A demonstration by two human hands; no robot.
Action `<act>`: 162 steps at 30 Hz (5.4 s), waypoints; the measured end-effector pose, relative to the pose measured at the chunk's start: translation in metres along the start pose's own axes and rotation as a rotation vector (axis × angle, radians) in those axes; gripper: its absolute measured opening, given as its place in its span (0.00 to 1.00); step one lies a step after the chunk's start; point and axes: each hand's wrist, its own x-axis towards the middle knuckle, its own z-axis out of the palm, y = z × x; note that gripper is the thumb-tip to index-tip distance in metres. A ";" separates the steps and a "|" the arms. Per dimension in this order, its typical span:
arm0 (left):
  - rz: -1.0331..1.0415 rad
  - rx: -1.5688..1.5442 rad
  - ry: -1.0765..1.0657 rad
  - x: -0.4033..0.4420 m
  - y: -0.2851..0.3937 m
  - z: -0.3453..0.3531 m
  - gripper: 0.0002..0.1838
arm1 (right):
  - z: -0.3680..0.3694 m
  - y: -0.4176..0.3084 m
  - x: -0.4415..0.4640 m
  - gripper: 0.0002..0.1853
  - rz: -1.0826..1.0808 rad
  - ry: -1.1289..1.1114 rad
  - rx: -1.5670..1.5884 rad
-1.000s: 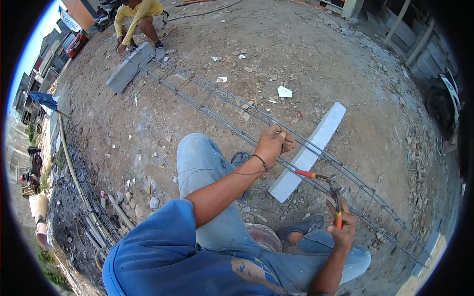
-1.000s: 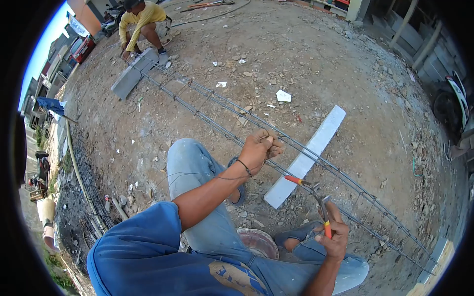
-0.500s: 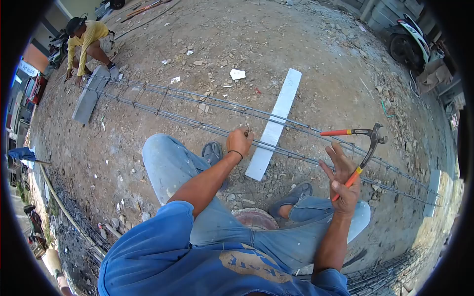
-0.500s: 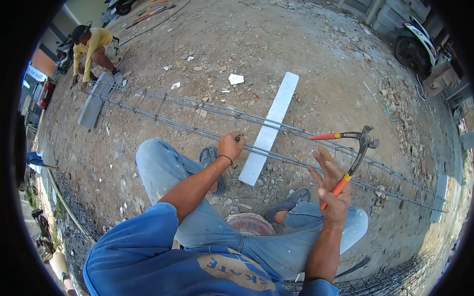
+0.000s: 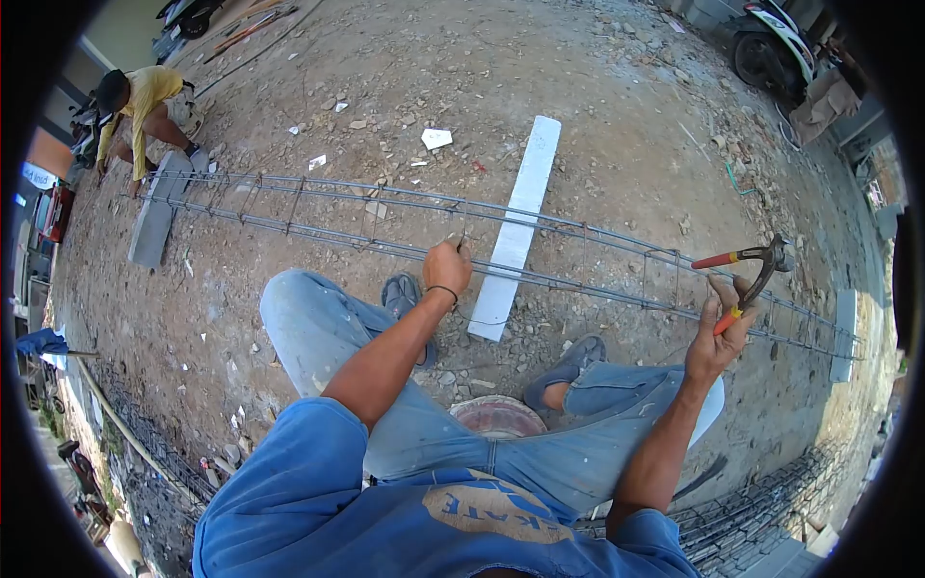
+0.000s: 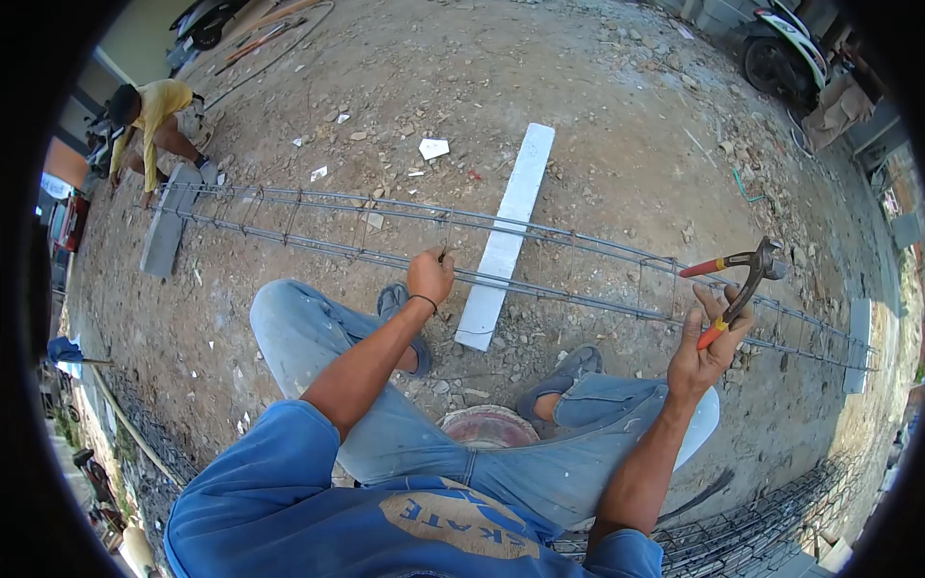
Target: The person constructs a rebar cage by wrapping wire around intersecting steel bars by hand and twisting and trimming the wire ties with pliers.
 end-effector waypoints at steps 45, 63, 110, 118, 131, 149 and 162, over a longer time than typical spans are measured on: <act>0.085 -0.163 0.137 0.050 -0.076 -0.329 0.14 | 0.353 -0.046 -0.301 0.09 1.196 -0.742 0.884; 0.135 -0.255 0.071 0.027 -0.049 -0.353 0.16 | 0.409 -0.047 -0.343 0.09 0.781 -0.404 0.454; 0.183 -0.372 0.085 0.031 -0.004 -0.348 0.15 | 0.333 -0.069 -0.186 0.22 1.749 -1.190 0.438; 0.147 -0.354 0.075 0.042 -0.002 -0.333 0.15 | 0.320 -0.055 -0.118 0.08 1.252 -1.656 -0.182; 0.196 -0.357 0.011 0.069 0.026 -0.318 0.15 | 0.320 -0.064 -0.140 0.12 1.612 -1.450 0.191; 0.149 -0.225 -0.026 0.066 0.009 -0.317 0.17 | 0.349 -0.052 -0.289 0.15 1.514 -0.903 0.765; 0.142 -0.246 -0.002 0.053 0.004 -0.317 0.17 | 0.381 -0.069 -0.278 0.19 1.561 -0.659 1.105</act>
